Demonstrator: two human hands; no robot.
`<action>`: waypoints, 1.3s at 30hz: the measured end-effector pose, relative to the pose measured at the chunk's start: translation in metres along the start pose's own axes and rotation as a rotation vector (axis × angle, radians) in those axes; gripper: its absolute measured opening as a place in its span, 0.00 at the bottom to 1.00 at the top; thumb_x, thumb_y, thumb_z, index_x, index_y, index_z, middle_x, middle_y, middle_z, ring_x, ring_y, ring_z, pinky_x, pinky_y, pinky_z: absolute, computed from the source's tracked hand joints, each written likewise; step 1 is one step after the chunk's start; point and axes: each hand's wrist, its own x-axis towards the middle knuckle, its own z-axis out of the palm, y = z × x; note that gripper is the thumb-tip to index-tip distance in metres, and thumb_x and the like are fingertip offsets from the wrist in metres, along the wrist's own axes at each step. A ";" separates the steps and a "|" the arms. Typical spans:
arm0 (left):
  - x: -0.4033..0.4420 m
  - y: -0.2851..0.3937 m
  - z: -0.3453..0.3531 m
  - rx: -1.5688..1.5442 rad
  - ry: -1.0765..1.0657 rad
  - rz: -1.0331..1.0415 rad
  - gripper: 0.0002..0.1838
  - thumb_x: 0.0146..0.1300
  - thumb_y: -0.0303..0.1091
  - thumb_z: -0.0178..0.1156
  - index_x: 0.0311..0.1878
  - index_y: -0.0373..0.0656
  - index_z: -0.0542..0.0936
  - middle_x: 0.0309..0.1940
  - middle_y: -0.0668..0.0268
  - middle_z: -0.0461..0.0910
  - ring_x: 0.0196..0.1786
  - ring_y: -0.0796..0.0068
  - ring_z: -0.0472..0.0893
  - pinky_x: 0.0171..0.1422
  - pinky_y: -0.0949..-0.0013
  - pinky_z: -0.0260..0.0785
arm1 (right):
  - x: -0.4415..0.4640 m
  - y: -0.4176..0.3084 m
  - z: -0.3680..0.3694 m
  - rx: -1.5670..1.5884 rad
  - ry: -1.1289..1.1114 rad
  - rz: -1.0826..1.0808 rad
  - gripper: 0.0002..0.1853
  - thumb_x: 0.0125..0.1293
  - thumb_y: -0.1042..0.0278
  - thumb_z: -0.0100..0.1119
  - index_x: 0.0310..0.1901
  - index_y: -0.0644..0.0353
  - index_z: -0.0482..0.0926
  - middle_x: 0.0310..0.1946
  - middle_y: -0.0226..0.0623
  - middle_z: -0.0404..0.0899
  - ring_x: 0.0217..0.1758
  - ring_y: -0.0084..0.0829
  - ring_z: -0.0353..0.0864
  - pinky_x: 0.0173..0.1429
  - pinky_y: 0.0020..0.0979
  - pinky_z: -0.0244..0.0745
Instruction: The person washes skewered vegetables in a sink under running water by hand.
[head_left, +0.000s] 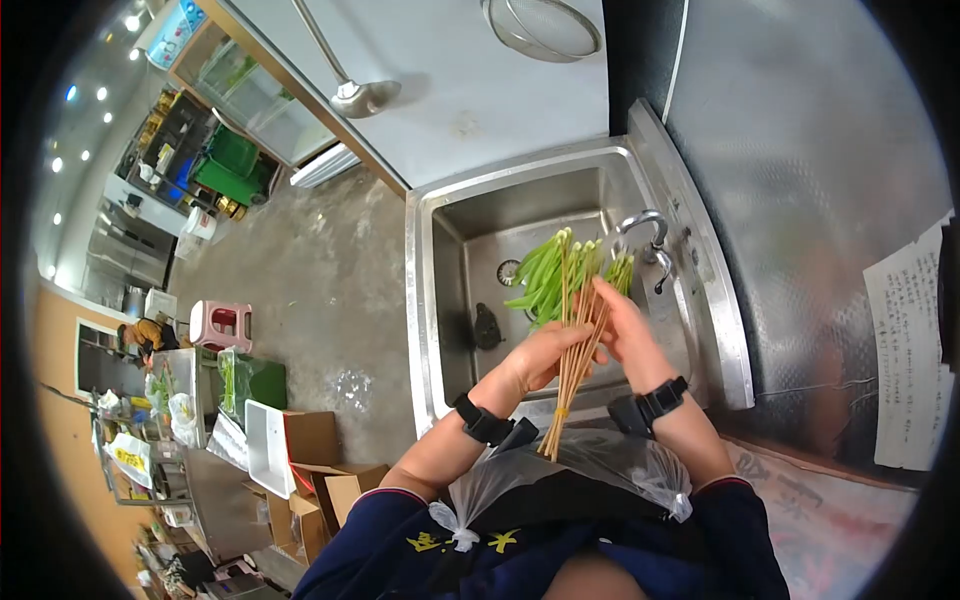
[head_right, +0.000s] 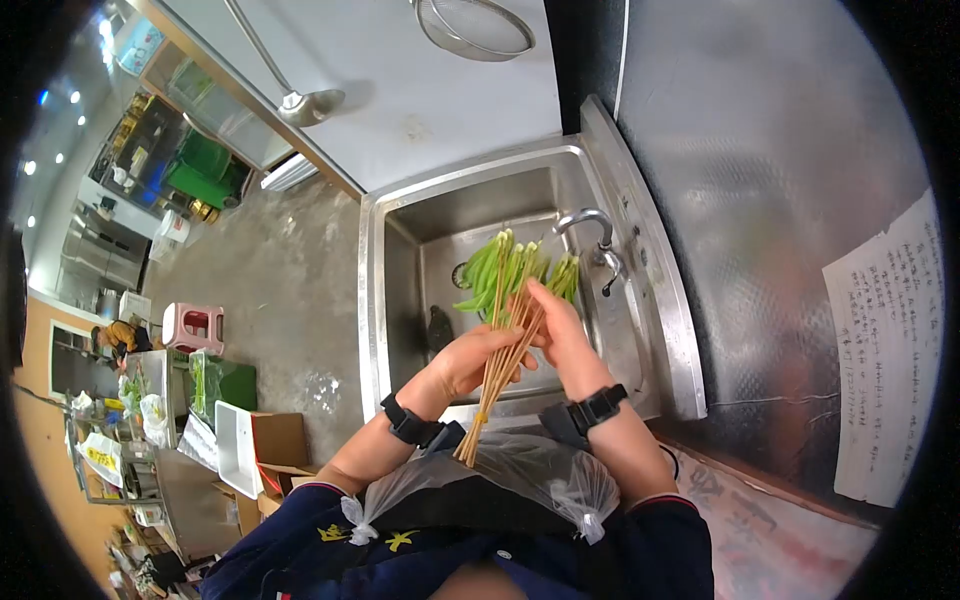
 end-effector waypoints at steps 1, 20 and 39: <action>0.000 -0.003 0.000 0.000 -0.010 0.012 0.19 0.64 0.44 0.47 0.46 0.37 0.74 0.29 0.62 0.79 0.28 0.77 0.77 0.30 0.78 0.70 | 0.003 0.003 0.000 0.023 -0.037 -0.041 0.14 0.60 0.58 0.53 0.38 0.61 0.74 0.27 0.33 0.77 0.23 0.23 0.76 0.21 0.21 0.69; -0.008 -0.024 0.010 0.003 0.222 0.059 0.20 0.64 0.46 0.46 0.40 0.36 0.76 0.22 0.62 0.77 0.23 0.77 0.76 0.24 0.76 0.66 | 0.009 0.013 0.005 0.118 -0.003 -0.013 0.07 0.55 0.69 0.56 0.33 0.63 0.75 0.27 0.35 0.77 0.28 0.24 0.77 0.30 0.22 0.71; 0.008 -0.030 0.001 0.116 0.100 0.000 0.32 0.63 0.59 0.38 0.33 0.35 0.76 0.23 0.62 0.77 0.19 0.77 0.75 0.20 0.79 0.65 | 0.022 0.021 -0.004 0.230 0.084 -0.066 0.07 0.53 0.72 0.56 0.35 0.60 0.73 0.29 0.34 0.76 0.29 0.27 0.75 0.33 0.25 0.70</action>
